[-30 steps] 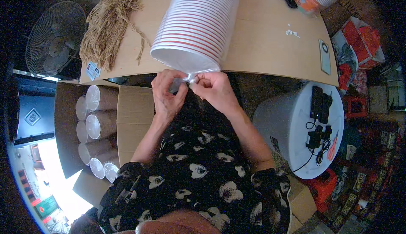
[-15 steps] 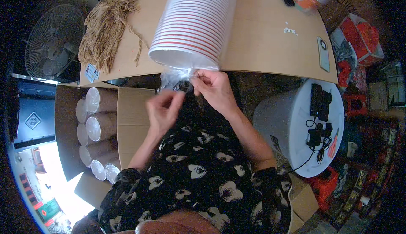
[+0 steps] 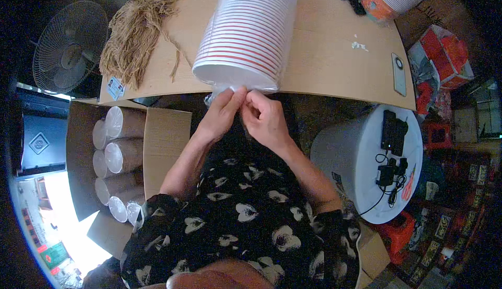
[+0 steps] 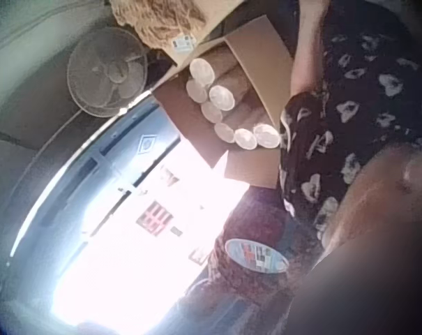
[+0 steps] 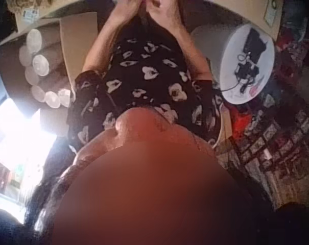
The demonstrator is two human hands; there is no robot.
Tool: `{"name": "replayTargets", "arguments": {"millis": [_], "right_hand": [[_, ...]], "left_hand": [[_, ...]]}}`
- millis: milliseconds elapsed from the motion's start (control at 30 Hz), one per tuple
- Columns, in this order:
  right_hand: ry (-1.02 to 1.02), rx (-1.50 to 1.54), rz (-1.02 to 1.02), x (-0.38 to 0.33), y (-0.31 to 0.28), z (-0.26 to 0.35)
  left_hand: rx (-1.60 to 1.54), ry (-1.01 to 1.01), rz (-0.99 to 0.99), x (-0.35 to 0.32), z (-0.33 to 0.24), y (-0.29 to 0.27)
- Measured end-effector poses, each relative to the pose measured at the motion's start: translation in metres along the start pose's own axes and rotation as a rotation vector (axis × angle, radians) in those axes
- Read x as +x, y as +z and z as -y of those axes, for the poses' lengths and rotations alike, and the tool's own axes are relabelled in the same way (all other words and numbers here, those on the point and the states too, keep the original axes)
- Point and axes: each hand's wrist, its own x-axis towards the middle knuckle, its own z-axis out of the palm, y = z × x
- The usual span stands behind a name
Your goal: Attaching strings to paper buckets and packaging them into plastic bags and boxes.
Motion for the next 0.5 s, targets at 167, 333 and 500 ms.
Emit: {"name": "replayTargets", "arguments": {"millis": [167, 333, 500], "right_hand": [[-0.018, 0.012, 0.016, -0.006, 0.008, 0.000], [-0.035, 0.105, 0.077, -0.009, 0.001, 0.000], [0.042, -0.093, 0.728, -0.003, -0.057, 0.028]], "left_hand": [[-0.177, 0.023, -0.071, 0.002, -0.002, 0.008], [0.110, 0.084, -0.120, -0.001, -0.006, 0.004], [0.355, 0.094, -0.089, -0.030, -0.015, -0.004]]}}
